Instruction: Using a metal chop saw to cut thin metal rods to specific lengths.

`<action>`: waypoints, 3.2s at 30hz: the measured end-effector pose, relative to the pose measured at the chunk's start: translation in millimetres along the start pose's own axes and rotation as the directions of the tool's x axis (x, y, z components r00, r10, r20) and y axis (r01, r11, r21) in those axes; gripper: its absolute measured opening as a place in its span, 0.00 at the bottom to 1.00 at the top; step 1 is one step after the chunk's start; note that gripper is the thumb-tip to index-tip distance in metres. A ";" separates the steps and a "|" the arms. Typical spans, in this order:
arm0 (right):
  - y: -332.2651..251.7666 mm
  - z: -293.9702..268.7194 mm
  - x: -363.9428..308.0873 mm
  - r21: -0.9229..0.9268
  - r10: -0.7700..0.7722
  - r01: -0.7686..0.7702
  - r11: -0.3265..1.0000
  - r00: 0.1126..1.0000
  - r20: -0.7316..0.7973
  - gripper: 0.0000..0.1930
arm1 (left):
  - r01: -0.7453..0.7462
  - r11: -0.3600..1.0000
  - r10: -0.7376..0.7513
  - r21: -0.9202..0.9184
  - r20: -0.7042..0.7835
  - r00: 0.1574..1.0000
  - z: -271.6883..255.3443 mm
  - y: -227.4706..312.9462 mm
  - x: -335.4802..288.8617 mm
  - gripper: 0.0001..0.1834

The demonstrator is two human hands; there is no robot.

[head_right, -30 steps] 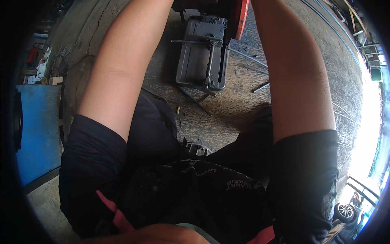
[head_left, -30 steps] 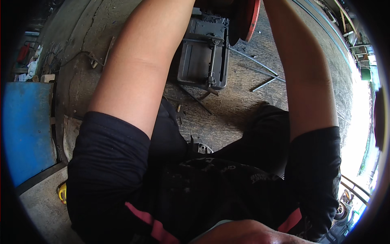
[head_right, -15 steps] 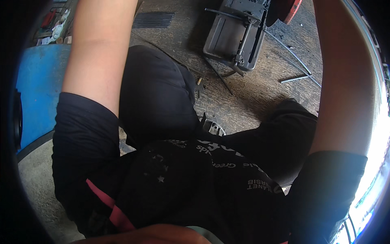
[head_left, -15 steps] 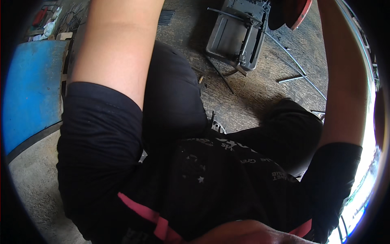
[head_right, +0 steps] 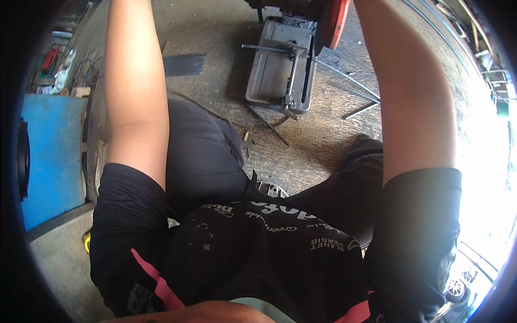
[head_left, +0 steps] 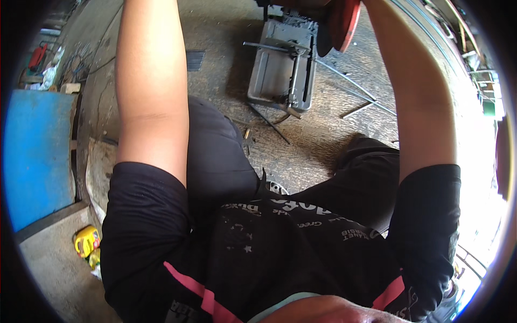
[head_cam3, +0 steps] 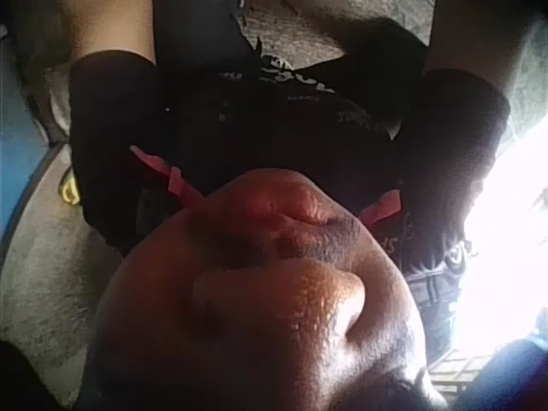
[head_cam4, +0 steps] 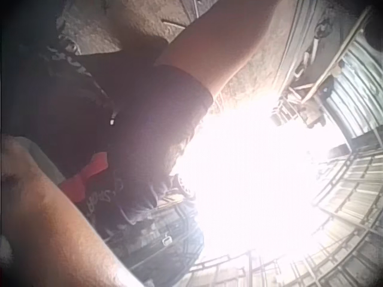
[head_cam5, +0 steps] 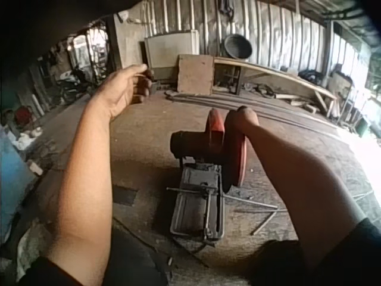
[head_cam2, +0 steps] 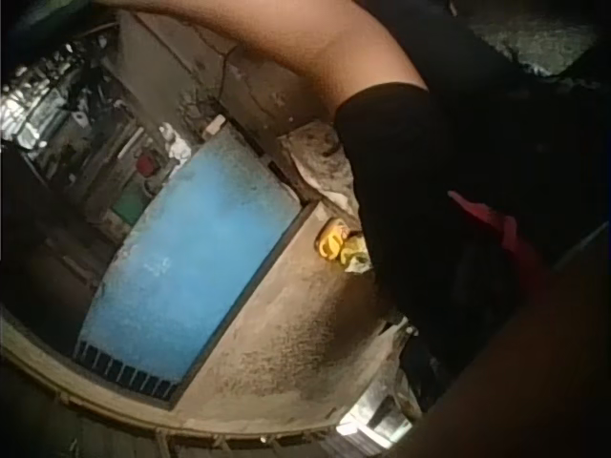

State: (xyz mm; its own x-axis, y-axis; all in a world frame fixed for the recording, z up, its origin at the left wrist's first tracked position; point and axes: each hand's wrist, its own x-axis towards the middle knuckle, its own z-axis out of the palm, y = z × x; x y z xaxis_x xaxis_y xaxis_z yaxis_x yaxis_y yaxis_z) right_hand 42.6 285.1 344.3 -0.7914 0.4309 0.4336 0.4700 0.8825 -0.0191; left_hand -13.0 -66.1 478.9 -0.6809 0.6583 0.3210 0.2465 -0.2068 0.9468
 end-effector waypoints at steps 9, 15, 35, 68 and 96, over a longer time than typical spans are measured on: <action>20.3 -47.8 -114.2 0.643 0.033 -0.095 0.760 0.994 0.108 0.18 | 0.275 0.640 -0.615 0.717 0.265 0.742 27.6 -46.3 -11.9 0.21; 34.5 -55.2 -209.8 0.477 -0.170 -0.178 0.861 0.782 0.600 0.14 | 0.444 0.599 -0.749 0.666 0.269 0.605 9.2 -67.4 -30.9 0.17; -73.3 157.1 -420.5 0.254 0.077 -0.920 0.300 0.288 0.954 0.23 | 0.485 0.323 -0.775 0.813 -0.067 0.628 162.7 -377.0 -268.2 0.23; -53.5 167.7 -444.6 0.527 0.141 -0.805 0.271 0.575 0.806 0.20 | 0.618 0.052 -0.683 0.784 -0.424 0.595 234.5 -403.5 -277.7 0.40; -65.1 154.2 -413.8 0.249 0.084 -0.915 0.319 0.289 0.954 0.25 | 0.797 0.203 -0.842 0.569 -0.314 0.438 169.4 -385.6 -257.9 0.17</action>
State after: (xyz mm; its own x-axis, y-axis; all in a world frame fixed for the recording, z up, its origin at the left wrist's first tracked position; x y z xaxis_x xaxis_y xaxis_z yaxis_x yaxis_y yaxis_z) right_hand 279.2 78.4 27.1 -0.5618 0.3782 -0.7357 0.7765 -0.0655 -0.6267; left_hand 184.3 -33.5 27.4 -0.7222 0.2353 -0.6504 -0.1007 0.8945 0.4355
